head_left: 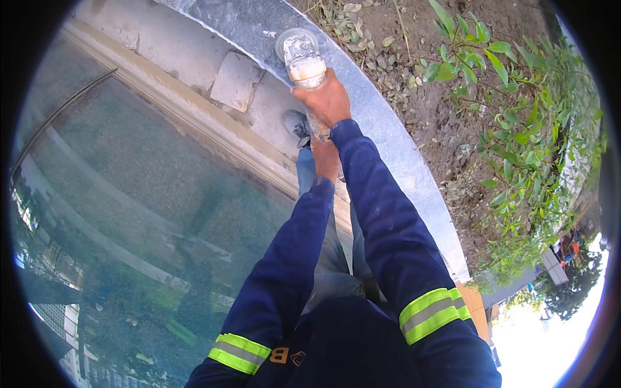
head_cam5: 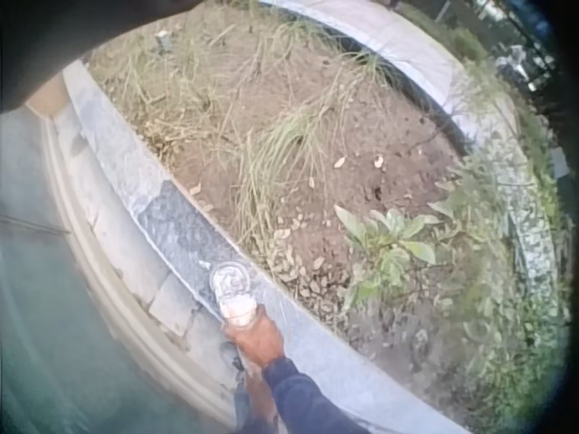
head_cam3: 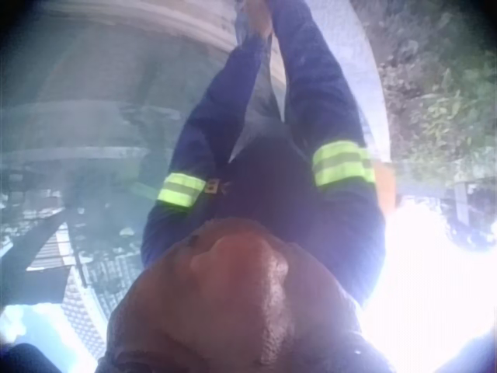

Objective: The person uses a handheld angle grinder to grind a concrete curb edge along a sidewalk. They move the tool steadily along the curb, generating dust as they work.

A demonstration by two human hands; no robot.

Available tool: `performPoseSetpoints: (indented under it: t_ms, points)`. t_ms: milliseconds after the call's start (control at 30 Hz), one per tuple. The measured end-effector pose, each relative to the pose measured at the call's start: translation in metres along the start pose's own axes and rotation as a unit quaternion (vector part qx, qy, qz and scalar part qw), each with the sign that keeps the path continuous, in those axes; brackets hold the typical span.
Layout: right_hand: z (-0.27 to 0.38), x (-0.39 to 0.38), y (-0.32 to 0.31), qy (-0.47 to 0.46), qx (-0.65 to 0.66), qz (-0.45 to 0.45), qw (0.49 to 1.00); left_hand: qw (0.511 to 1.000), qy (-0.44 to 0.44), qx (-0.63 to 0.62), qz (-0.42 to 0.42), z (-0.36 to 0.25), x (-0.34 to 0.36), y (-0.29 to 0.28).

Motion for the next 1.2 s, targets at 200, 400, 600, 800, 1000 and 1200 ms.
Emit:
performPoseSetpoints:
  t_ms: [200,400,600,800,1000,1200]
  points:
    - [0.0,0.006,-0.01,0.005,0.018,-0.027,0.999,0.999,0.032,-0.019,0.01,-0.011,0.005,0.006]
    - [0.014,0.025,-0.004,-0.021,0.006,-0.018,1.0,0.999,0.01,-0.024,0.032,-0.014,0.023,0.008]
    - [0.005,0.0,0.006,-0.009,-0.033,0.002,0.999,0.986,0.149,0.076,0.011,0.036,0.019,-0.01]
    - [-0.021,-0.023,-0.014,0.031,-0.019,-0.027,0.999,0.999,0.029,-0.015,0.01,0.039,-0.018,0.003]
    - [-0.018,-0.004,-0.019,-0.013,0.013,-0.029,0.999,0.999,0.026,-0.024,0.017,0.011,-0.009,0.018]
    - [-0.016,-0.01,-0.004,-0.004,-0.004,-0.007,1.0,0.997,-0.02,-0.067,0.014,0.019,-0.009,0.002]
Point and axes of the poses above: each hand's wrist, its own x-axis towards the middle knuckle, its own y-axis out of the palm, z = x × y, the point moved 2 cm from there along x, towards the middle knuckle, and after that the axes turned 2 degrees about -y, right-handed, at the moved point
